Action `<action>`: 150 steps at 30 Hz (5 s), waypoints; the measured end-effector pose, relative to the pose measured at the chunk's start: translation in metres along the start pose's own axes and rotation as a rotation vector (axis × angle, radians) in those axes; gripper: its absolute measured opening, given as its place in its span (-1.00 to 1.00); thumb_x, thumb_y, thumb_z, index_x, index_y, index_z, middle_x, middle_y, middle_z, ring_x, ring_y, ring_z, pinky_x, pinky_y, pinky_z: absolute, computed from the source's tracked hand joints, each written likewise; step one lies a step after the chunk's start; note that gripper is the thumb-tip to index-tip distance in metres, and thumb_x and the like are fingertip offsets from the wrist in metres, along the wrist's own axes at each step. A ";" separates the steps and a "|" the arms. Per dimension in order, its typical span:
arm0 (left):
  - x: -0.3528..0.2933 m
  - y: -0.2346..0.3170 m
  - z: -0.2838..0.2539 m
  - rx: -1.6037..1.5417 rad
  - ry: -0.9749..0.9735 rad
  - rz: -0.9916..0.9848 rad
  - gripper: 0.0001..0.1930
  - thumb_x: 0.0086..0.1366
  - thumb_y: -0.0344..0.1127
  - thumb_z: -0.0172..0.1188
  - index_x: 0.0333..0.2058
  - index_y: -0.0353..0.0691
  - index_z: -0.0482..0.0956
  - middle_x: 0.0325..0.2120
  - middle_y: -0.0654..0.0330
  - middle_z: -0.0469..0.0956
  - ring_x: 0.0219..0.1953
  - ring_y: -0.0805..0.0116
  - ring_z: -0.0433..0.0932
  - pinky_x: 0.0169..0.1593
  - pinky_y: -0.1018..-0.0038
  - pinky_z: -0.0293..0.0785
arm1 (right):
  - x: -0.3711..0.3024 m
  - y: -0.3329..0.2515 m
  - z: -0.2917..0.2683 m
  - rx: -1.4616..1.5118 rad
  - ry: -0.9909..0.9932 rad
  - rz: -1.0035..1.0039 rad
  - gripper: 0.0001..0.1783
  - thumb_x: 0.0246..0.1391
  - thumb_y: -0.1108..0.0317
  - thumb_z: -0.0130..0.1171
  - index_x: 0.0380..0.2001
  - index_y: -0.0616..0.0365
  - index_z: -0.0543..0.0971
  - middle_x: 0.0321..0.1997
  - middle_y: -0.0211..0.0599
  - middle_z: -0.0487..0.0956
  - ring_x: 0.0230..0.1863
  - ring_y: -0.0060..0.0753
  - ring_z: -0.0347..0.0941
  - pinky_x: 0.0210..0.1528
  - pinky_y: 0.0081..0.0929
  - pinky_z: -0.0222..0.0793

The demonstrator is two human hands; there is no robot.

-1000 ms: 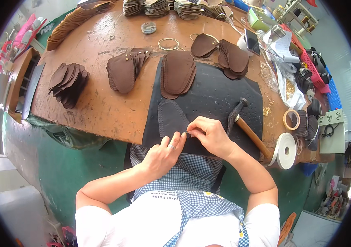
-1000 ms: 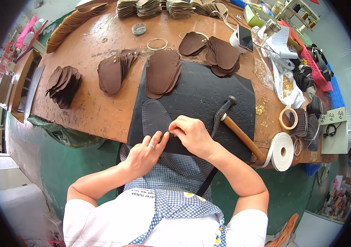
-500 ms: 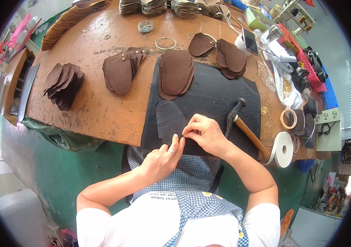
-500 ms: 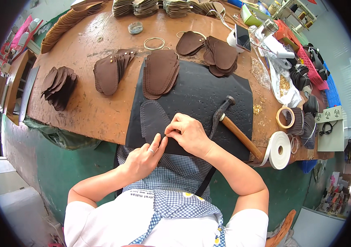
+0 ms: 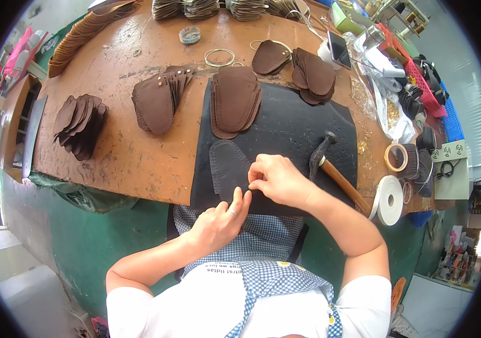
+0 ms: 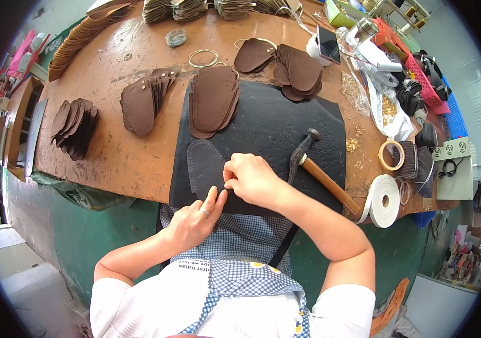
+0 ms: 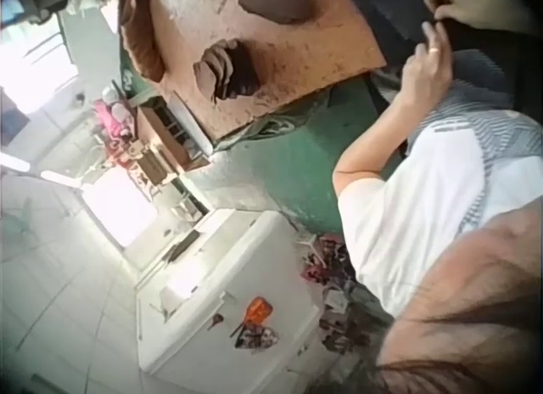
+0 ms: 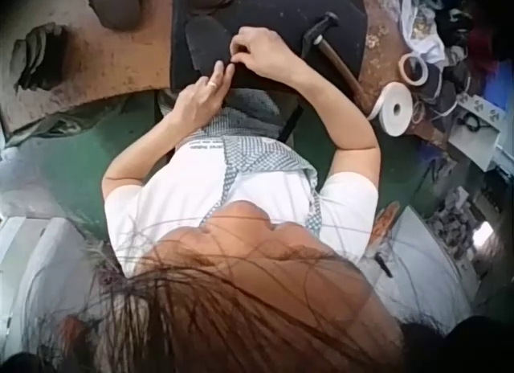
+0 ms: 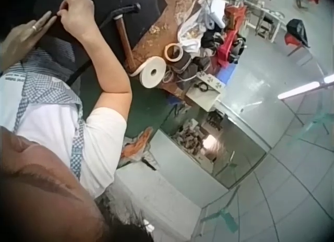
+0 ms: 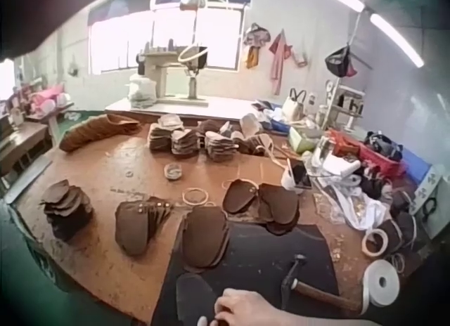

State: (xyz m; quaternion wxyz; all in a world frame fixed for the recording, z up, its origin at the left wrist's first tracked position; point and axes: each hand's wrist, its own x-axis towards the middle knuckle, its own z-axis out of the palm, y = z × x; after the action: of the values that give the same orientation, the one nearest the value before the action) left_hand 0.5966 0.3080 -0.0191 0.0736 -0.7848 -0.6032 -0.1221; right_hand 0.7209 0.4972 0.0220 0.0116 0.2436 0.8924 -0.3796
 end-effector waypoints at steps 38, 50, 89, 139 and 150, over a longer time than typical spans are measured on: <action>0.030 -0.038 -0.109 -0.906 -0.047 -0.559 -0.92 0.08 -0.52 0.27 -0.40 -0.34 0.63 -0.55 0.31 0.52 -0.62 0.66 0.31 -0.49 0.65 0.22 | -0.075 0.006 0.013 0.633 0.556 -0.077 -0.75 0.12 0.60 0.25 -0.11 0.19 0.63 -0.15 -0.37 0.61 -0.17 -0.57 0.56 -0.16 -0.59 0.50; 0.062 -0.069 -0.033 -0.856 -0.237 -0.761 -0.79 0.19 -0.33 0.24 -0.37 -0.41 0.66 -0.64 0.24 0.55 -0.53 0.58 0.43 -0.39 0.51 0.42 | -0.060 0.010 0.046 0.118 0.690 -0.237 -0.79 0.00 0.63 0.28 -0.24 0.24 0.63 -0.19 -0.21 0.60 -0.21 -0.21 0.57 -0.21 -0.37 0.55; 0.066 -0.059 0.013 -0.729 0.100 -0.331 -0.84 0.13 -0.53 0.37 -0.28 -0.23 0.74 -0.37 0.24 0.56 -0.43 0.36 0.52 -0.32 0.48 0.50 | -0.118 0.005 0.001 0.046 0.464 -0.043 -0.82 0.23 0.41 0.23 -0.34 0.30 0.47 -0.40 -0.10 0.45 -0.50 0.01 0.49 -0.50 -0.26 0.36; 0.062 -0.027 0.015 -0.843 0.332 -0.599 -0.88 0.33 -0.53 0.25 -0.17 -0.34 0.64 -0.33 0.13 0.73 -0.31 0.40 0.73 -0.22 0.56 0.60 | -0.117 -0.001 -0.002 -0.051 0.413 -0.021 -0.83 0.23 0.40 0.23 -0.28 0.30 0.51 -0.38 -0.12 0.49 -0.51 -0.04 0.52 -0.51 -0.28 0.40; 0.061 -0.024 0.019 -0.594 0.363 -0.458 -0.85 0.27 -0.47 0.32 -0.19 -0.32 0.63 -0.33 0.08 0.73 -0.35 0.22 0.74 -0.29 0.47 0.64 | -0.117 0.002 -0.004 -0.066 0.405 -0.028 -0.83 0.23 0.38 0.23 -0.25 0.29 0.53 -0.40 -0.12 0.54 -0.49 -0.06 0.55 -0.49 -0.30 0.43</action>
State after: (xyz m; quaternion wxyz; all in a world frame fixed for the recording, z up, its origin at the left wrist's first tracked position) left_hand 0.5906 0.3761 -0.0206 -0.0800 -0.5830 -0.6781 -0.4403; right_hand 0.8255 0.4512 0.0481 -0.1651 0.3021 0.8918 -0.2934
